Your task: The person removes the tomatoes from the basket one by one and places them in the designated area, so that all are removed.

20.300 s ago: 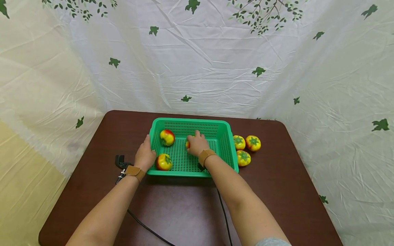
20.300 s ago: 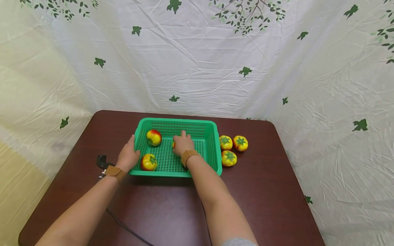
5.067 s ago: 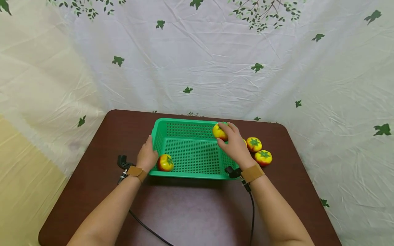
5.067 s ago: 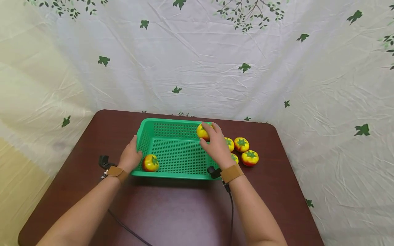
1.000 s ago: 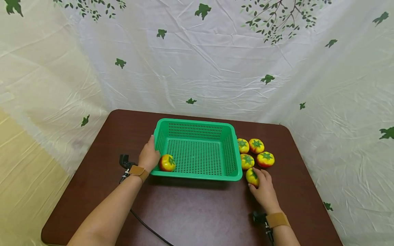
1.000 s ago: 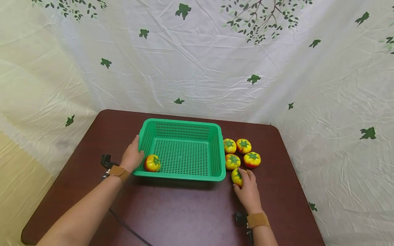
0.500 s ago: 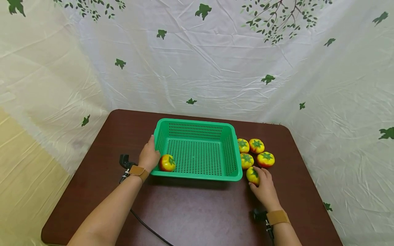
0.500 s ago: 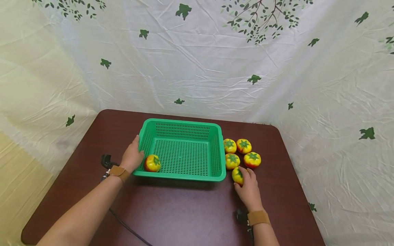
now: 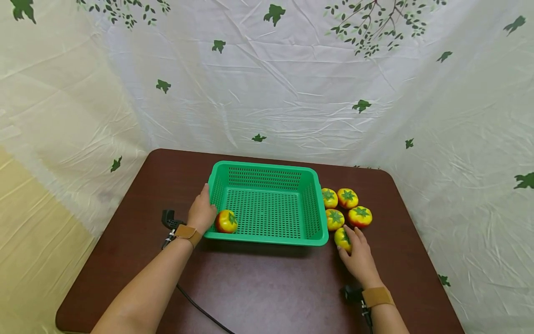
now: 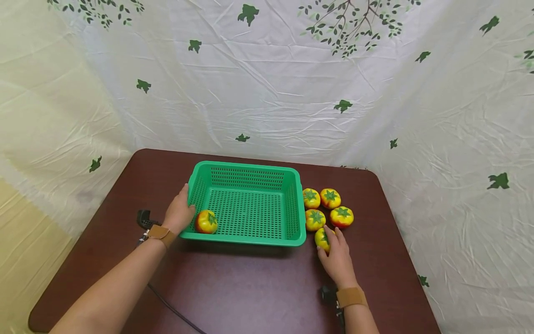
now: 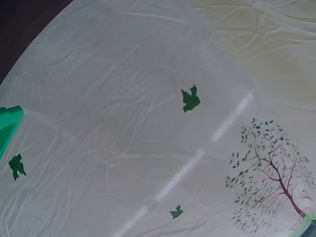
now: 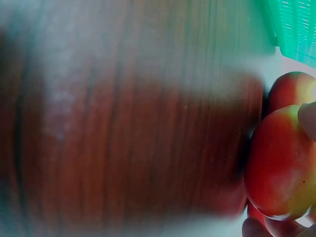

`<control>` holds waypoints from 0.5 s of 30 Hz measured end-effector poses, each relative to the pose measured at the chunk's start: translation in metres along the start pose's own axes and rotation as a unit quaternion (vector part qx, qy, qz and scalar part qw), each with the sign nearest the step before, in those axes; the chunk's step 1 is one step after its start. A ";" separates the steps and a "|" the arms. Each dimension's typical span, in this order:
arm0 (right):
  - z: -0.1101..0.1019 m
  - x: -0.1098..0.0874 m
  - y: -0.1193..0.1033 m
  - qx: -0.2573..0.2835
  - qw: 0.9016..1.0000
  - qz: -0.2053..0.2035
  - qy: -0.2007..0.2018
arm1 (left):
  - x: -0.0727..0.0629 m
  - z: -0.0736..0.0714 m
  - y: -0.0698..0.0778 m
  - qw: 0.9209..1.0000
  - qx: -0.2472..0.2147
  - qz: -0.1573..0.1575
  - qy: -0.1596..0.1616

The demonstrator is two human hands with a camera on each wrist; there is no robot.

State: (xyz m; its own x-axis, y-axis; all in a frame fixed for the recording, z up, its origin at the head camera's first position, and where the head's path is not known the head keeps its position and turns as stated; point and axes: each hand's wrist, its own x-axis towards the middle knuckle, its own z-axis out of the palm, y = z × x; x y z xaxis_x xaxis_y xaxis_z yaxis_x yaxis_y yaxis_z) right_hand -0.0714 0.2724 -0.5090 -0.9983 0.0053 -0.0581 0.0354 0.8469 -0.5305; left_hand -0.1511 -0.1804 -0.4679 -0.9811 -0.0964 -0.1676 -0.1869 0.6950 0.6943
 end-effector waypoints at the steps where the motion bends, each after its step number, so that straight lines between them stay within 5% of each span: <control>1: 0.001 0.000 0.001 0.001 1.000 0.000 0.002 | 0.000 0.001 0.000 1.000 0.000 0.000 0.000; 15: -0.019 -0.014 0.019 0.005 1.000 -0.005 -0.030 | -0.038 0.016 0.011 1.000 -0.003 -0.016 0.022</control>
State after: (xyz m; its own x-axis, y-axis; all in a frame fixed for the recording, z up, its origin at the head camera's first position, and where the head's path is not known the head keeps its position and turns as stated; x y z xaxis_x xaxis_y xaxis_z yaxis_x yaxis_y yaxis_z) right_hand -0.0577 0.2984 -0.5020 -0.9939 -0.0349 -0.1042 0.0270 0.8419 -0.5390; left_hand -0.1149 -0.1575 -0.4655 -0.9757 -0.1498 -0.1596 -0.2188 0.6866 0.6933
